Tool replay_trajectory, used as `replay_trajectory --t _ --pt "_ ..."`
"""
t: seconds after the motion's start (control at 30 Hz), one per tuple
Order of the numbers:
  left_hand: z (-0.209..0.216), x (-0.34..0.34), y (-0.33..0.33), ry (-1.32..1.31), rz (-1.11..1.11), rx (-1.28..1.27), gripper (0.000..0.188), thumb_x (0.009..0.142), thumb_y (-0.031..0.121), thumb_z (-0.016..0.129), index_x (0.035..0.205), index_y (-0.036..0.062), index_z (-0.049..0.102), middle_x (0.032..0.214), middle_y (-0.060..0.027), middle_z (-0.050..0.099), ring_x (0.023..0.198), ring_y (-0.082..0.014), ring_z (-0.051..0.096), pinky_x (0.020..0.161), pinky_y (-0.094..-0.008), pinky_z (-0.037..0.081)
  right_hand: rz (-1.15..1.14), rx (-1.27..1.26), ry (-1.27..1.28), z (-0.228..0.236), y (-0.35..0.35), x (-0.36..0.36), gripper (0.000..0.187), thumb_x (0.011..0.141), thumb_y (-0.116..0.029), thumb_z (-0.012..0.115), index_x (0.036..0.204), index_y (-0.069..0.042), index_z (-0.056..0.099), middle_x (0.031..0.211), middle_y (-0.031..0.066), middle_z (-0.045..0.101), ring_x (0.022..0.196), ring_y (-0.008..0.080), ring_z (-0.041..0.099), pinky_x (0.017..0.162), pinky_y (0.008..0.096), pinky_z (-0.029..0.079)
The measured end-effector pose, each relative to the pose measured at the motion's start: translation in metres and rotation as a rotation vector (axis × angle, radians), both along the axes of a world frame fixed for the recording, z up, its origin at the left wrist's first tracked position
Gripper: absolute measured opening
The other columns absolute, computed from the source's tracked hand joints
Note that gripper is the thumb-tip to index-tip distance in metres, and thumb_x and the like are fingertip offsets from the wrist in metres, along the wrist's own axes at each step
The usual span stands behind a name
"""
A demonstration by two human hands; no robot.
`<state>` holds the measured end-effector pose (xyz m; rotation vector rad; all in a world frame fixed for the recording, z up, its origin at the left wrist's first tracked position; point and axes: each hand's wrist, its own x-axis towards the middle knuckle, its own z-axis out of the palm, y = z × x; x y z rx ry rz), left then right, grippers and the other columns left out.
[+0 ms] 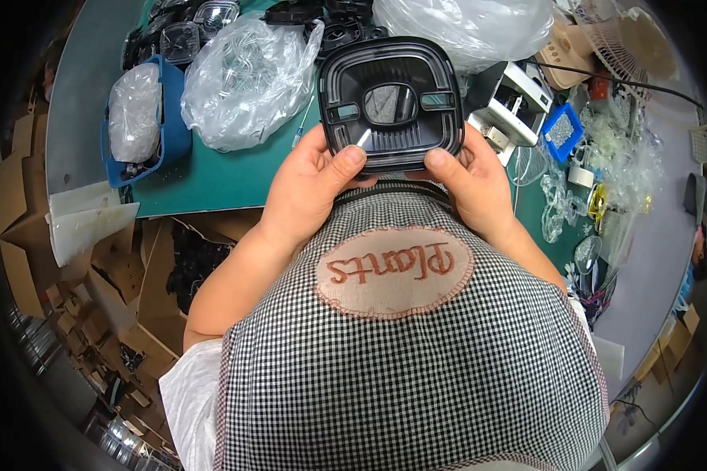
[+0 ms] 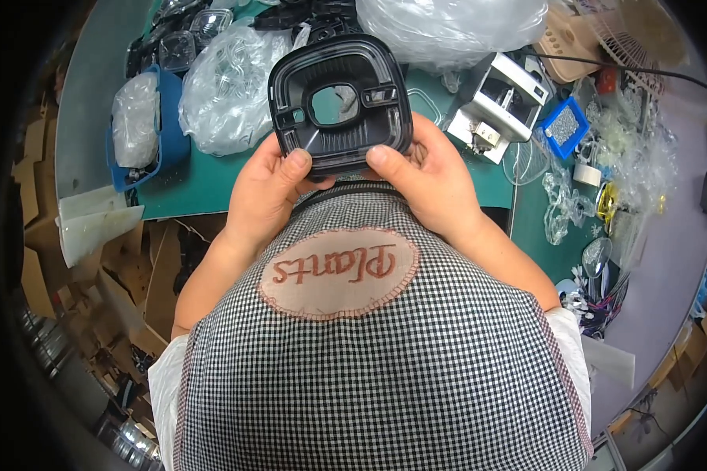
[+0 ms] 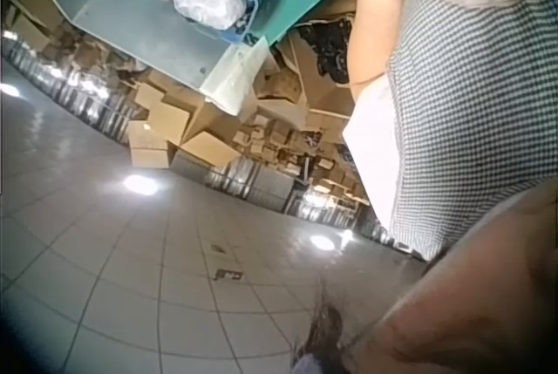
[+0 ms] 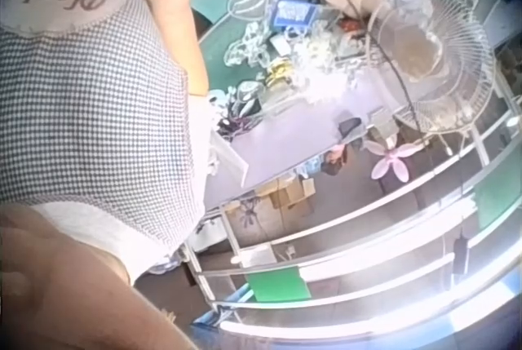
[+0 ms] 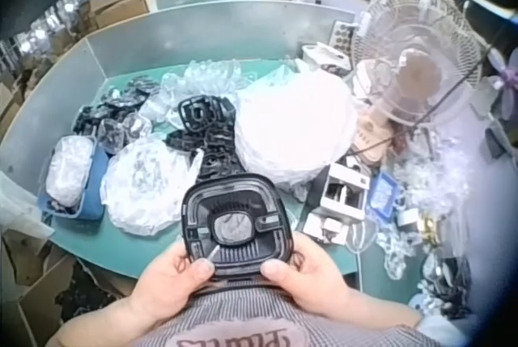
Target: The person assembles a light housing by taking clear plastic lens pieces from bags and pressing them into the slots of a black plastic frame by hand.
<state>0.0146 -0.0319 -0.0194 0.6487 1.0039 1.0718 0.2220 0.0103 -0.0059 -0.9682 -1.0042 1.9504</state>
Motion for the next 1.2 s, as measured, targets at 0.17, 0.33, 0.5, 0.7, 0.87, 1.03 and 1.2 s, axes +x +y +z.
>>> replay_trajectory --t 0.17,0.33,0.5,0.7,0.87,1.03,1.2 --pt "-0.005 -0.002 0.001 -0.122 -0.030 -0.080 0.044 0.096 0.030 0.058 0.126 -0.0001 0.047 0.113 -0.0114 0.062 0.094 -0.0185 0.065 0.082 -0.0297 0.056 -0.006 -0.032 0.044 0.006 0.002 0.001 0.046 0.095 -0.017 0.058 0.133 0.004 0.043 0.114 0.0104 0.061 0.099 0.0153 0.062 0.084 0.0286 0.054" --pt "-0.010 0.000 -0.001 -0.174 -0.071 -0.095 0.045 0.097 0.029 0.056 0.128 -0.0006 0.045 0.112 -0.0130 0.061 0.094 -0.0190 0.065 0.081 -0.0293 0.057 0.013 -0.008 0.037 0.004 0.003 0.004 0.045 0.093 -0.015 0.061 0.129 0.005 0.044 0.108 0.0108 0.063 0.093 0.0140 0.063 0.079 0.0257 0.055" --pt "-0.011 0.000 -0.001 -0.238 -0.071 -0.089 0.042 0.098 0.029 0.054 0.126 -0.0017 0.046 0.112 -0.0141 0.062 0.095 -0.0203 0.066 0.081 -0.0296 0.058 -0.025 -0.031 0.014 0.003 0.002 0.003 0.040 0.091 -0.016 0.062 0.122 0.005 0.048 0.104 0.0118 0.064 0.089 0.0152 0.065 0.075 0.0254 0.056" --pt "-0.014 -0.001 -0.003 -0.397 -0.103 -0.107 0.039 0.098 0.026 0.054 0.123 -0.0026 0.046 0.112 -0.0144 0.062 0.095 -0.0205 0.066 0.081 -0.0294 0.058 -0.037 -0.079 0.227 -0.007 -0.001 0.007 0.050 0.088 -0.023 0.067 0.126 0.002 0.046 0.114 0.0091 0.061 0.101 0.0161 0.060 0.087 0.0312 0.050" --pt "-0.012 0.000 -0.005 -0.357 -0.089 -0.091 0.040 0.098 0.026 0.055 0.123 -0.0026 0.046 0.113 -0.0144 0.062 0.095 -0.0202 0.066 0.082 -0.0299 0.057 -0.067 -0.225 0.443 -0.002 0.002 -0.001 0.037 0.089 -0.020 0.064 0.118 -0.001 0.052 0.107 0.0059 0.062 0.102 0.0149 0.057 0.096 0.0332 0.043" --pt "-0.011 0.001 -0.006 -0.233 -0.072 -0.034 0.045 0.099 0.027 0.053 0.131 -0.0004 0.040 0.118 -0.0143 0.059 0.100 -0.0216 0.064 0.085 -0.0319 0.056 -0.090 -0.291 0.466 0.001 0.002 -0.003 0.034 0.090 -0.021 0.060 0.114 0.002 0.055 0.112 0.0081 0.063 0.104 0.0159 0.056 0.101 0.0351 0.039" --pt "-0.012 0.000 -0.007 -0.259 -0.064 -0.050 0.044 0.098 0.026 0.053 0.131 0.0001 0.040 0.117 -0.0139 0.060 0.099 -0.0208 0.064 0.085 -0.0319 0.056 -0.094 -0.327 0.489 0.000 0.001 -0.005 0.032 0.091 -0.019 0.059 0.115 0.003 0.054 0.112 0.0091 0.062 0.106 0.0163 0.055 0.101 0.0348 0.039"
